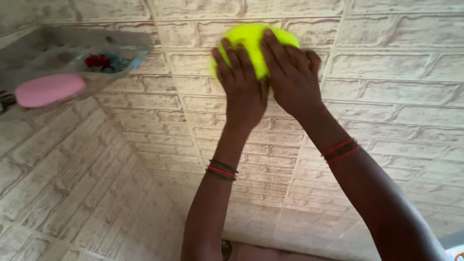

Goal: The person wipes a tiled wall with a yellow cloth, moving the cloth in circular and back-and-forth motions across the surface. The person cleans around pipes and a wall-mounted shelf, continuing the wiping action throughout the clip.

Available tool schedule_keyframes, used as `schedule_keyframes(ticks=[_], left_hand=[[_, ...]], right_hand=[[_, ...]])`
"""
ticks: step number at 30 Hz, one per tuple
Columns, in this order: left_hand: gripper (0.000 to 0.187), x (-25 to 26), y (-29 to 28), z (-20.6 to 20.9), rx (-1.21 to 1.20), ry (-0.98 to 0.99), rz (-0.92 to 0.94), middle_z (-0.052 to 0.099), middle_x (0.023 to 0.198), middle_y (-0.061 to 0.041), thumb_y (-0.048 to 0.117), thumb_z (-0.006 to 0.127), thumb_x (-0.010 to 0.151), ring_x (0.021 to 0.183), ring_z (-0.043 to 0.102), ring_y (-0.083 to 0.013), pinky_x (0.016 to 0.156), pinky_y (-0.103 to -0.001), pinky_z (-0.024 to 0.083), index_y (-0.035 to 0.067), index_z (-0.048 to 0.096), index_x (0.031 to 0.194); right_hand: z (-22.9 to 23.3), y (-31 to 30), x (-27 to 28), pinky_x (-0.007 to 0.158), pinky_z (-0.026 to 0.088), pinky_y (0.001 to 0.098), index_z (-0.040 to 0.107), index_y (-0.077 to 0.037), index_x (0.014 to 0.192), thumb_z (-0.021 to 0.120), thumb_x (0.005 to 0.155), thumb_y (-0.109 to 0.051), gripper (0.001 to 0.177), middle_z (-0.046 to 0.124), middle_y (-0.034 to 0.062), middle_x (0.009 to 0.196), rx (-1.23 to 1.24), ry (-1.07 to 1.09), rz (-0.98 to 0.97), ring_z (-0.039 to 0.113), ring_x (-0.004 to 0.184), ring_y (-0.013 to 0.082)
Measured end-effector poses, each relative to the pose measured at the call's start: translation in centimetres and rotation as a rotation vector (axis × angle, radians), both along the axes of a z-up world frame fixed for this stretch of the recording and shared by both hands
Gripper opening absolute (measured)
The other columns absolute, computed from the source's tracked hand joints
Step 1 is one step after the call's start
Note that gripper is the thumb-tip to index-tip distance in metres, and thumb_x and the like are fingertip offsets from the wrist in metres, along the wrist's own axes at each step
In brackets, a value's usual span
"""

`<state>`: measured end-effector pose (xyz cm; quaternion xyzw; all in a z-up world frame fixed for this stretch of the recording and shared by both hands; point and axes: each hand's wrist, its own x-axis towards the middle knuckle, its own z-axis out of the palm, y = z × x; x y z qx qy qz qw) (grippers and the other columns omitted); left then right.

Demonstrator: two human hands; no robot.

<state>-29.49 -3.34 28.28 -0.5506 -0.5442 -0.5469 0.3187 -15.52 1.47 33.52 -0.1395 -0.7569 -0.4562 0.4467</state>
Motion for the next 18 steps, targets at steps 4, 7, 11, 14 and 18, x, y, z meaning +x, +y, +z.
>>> schedule_keyframes(ticks=[4,7,11,14,18], left_hand=[[0.083,4.4,1.9,-6.4,-0.123,0.108,0.003,0.013,0.164,-0.038,0.032,0.063,0.097,0.152,0.009,-0.0626,0.121,-0.071,0.019,-0.01,0.024,0.157],[0.077,8.7,2.1,-12.4,-0.23,0.154,0.016,0.02,0.161,-0.04,0.035,0.064,0.097,0.149,0.016,-0.0639,0.117,-0.071,0.023,-0.009,0.033,0.153],[0.077,12.2,2.2,-14.1,-0.298,0.189,0.059,0.022,0.163,-0.037,0.039,0.063,0.097,0.152,0.019,-0.0578,0.12,-0.067,0.024,-0.004,0.036,0.154],[0.075,12.3,3.5,-8.3,-0.163,0.19,0.066,0.019,0.165,-0.035,0.042,0.061,0.101,0.156,0.019,-0.0511,0.123,-0.065,0.024,-0.001,0.036,0.157],[0.075,10.3,5.2,2.9,0.008,0.24,0.041,0.015,0.171,-0.026,0.047,0.057,0.109,0.161,0.013,-0.044,0.13,-0.063,0.02,0.004,0.028,0.163]], right_hand=[[-7.9,2.5,4.8,0.101,0.039,0.0486,0.059,-0.003,0.147,0.061,0.096,-0.017,0.053,0.051,0.0098,0.159,-0.032,0.033,-0.121,0.056,0.114,0.0248],[-13.9,2.7,9.4,0.091,0.046,0.0509,0.061,-0.002,0.14,0.058,0.096,-0.018,0.046,0.055,0.0152,0.154,0.029,-0.083,-0.226,0.061,0.108,0.0246],[-14.6,2.7,13.9,0.094,0.047,0.0478,0.059,-0.002,0.146,0.056,0.098,-0.017,0.05,0.056,0.0138,0.156,0.009,-0.242,-0.263,0.062,0.116,0.0201],[-8.8,3.4,13.7,0.1,0.042,0.0503,0.056,-0.009,0.151,0.055,0.093,-0.018,0.059,0.055,0.0076,0.156,0.059,-0.187,-0.419,0.06,0.118,0.0159],[2.0,3.9,14.0,0.117,0.031,0.0543,0.048,-0.01,0.161,0.061,0.101,-0.01,0.061,0.046,0.0072,0.167,0.098,-0.037,-0.327,0.052,0.135,0.0265]])
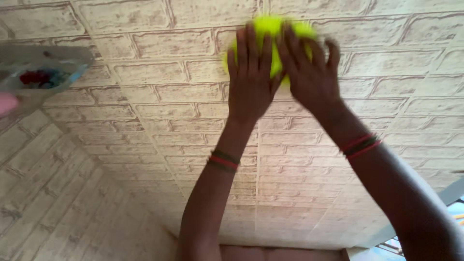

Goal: The person wipes a tiled wall with a yellow cloth, moving the cloth in circular and back-and-forth motions across the surface. The person cleans around pipes and a wall-mounted shelf, continuing the wiping action throughout the clip.

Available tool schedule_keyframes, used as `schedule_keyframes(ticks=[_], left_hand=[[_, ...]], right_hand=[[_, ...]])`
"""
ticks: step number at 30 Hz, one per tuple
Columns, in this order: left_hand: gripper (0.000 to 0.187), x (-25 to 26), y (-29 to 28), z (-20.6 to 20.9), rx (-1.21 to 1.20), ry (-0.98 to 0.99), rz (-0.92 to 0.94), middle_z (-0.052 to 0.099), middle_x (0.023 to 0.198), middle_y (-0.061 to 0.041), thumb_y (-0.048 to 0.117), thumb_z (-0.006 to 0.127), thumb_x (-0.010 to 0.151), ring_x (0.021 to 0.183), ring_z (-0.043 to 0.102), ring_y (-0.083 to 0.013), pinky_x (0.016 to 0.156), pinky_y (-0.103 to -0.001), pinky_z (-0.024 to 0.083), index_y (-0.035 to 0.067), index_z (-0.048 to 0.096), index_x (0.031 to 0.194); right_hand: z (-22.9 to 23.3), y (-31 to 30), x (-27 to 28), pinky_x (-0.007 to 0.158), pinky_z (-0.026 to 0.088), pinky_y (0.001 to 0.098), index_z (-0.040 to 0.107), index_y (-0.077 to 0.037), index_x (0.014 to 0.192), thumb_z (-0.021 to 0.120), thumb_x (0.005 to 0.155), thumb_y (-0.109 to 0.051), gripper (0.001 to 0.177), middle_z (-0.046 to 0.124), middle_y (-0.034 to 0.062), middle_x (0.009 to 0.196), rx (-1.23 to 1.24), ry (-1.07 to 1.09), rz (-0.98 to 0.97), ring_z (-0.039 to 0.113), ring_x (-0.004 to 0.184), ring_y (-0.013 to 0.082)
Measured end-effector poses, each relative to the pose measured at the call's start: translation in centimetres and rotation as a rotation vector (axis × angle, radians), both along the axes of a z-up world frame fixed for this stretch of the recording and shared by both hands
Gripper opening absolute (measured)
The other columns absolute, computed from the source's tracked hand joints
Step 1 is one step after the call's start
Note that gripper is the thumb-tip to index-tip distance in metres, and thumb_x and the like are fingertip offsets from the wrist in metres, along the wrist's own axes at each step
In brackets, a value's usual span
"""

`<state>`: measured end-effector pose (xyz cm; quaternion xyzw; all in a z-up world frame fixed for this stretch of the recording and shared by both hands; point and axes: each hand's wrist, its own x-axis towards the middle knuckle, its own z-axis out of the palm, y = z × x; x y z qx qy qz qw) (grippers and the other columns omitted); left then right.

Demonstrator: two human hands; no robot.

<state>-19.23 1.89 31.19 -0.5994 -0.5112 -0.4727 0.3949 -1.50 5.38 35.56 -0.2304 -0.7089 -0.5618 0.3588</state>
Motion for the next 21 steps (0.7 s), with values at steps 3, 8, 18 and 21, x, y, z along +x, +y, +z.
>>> schedule_keyframes(ticks=[3,8,18,21], left_hand=[[0.079,1.3,-0.8,2.4,-0.002,-0.009,0.063,0.012,0.172,-0.027,0.047,0.058,0.108,0.162,0.01,-0.0453,0.131,-0.064,0.017,0.003,0.025,0.165],[0.084,4.5,-2.1,-0.7,-0.078,0.004,0.072,0.011,0.168,-0.033,0.047,0.06,0.103,0.159,0.01,-0.0495,0.127,-0.066,0.017,0.0,0.024,0.162],[0.087,10.9,0.9,1.4,-0.092,-0.009,-0.099,0.012,0.169,-0.029,0.047,0.067,0.097,0.16,0.012,-0.0454,0.127,-0.063,0.022,0.003,0.027,0.161],[0.089,16.0,2.9,3.1,-0.066,0.032,-0.209,0.013,0.171,-0.024,0.047,0.068,0.096,0.162,0.013,-0.0391,0.131,-0.059,0.022,0.005,0.026,0.163]], right_hand=[[2.6,-0.9,-0.3,0.125,0.029,0.058,0.046,-0.002,0.158,0.059,0.105,-0.006,0.055,0.042,0.0181,0.17,-0.103,-0.016,0.162,0.04,0.152,0.0393],[-0.1,-2.5,0.9,0.125,0.033,0.0566,0.048,0.006,0.154,0.054,0.107,-0.011,0.05,0.041,0.0304,0.163,-0.203,-0.091,0.227,0.033,0.155,0.0447],[1.0,1.3,9.0,0.128,0.03,0.0583,0.046,0.007,0.155,0.052,0.103,-0.003,0.053,0.037,0.0306,0.164,-0.261,-0.05,0.236,0.033,0.156,0.0472],[1.4,3.4,14.9,0.129,0.026,0.0634,0.039,0.009,0.159,0.055,0.102,0.0,0.06,0.03,0.034,0.167,-0.304,0.008,0.187,0.028,0.158,0.0523]])
